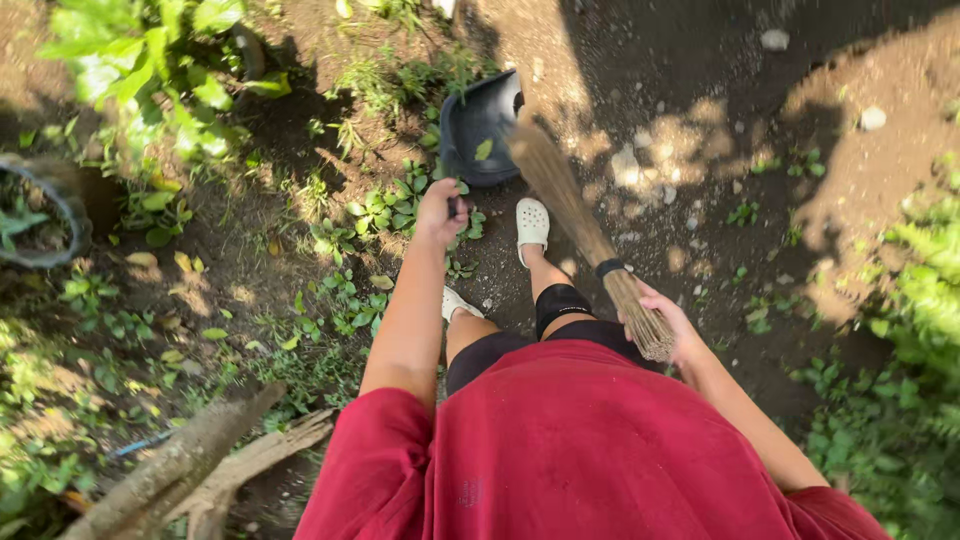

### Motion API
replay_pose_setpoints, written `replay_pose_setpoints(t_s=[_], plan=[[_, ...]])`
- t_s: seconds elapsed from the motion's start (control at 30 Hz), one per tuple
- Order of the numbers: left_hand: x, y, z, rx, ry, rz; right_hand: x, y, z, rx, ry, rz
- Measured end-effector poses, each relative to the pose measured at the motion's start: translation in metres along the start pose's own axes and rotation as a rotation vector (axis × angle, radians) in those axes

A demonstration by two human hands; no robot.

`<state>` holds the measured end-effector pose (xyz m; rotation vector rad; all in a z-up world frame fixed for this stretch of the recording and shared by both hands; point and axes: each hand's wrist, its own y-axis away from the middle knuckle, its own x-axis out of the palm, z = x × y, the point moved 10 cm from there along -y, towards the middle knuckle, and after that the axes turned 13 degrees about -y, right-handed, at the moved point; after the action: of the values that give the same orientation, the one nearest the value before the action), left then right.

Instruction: The person sweeps fallen leaves and debris from the ground into a dustpan using a handheld broom.

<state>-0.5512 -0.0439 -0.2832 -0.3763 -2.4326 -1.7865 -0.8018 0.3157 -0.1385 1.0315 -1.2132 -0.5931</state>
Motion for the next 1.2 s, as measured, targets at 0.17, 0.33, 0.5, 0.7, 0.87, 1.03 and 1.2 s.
replay_pose_setpoints(t_s=[0.17,0.33,0.5,0.7,0.87,1.03,1.2], plan=[[-0.054,0.087,-0.018,0.096,0.476,0.039,0.042,-0.017,0.057,-0.050,-0.040,0.158],[-0.077,0.151,-0.022,0.166,0.842,0.098,0.158,-0.104,0.140,-0.100,0.038,0.162],[-0.123,0.151,-0.055,0.336,0.998,-0.024,0.341,-0.220,0.194,-0.255,0.565,0.114],[-0.164,0.043,-0.123,0.312,0.995,-0.081,0.426,-0.309,0.129,-0.075,1.162,-0.305],[-0.173,-0.012,-0.171,0.323,0.994,-0.215,0.422,-0.260,0.079,0.245,1.067,0.018],[-0.171,-0.019,-0.197,0.218,0.988,-0.333,0.478,-0.185,0.141,0.130,0.934,-0.111],[-0.167,-0.030,-0.203,0.272,1.025,-0.428,0.573,-0.277,0.173,-0.057,1.140,-0.116]])
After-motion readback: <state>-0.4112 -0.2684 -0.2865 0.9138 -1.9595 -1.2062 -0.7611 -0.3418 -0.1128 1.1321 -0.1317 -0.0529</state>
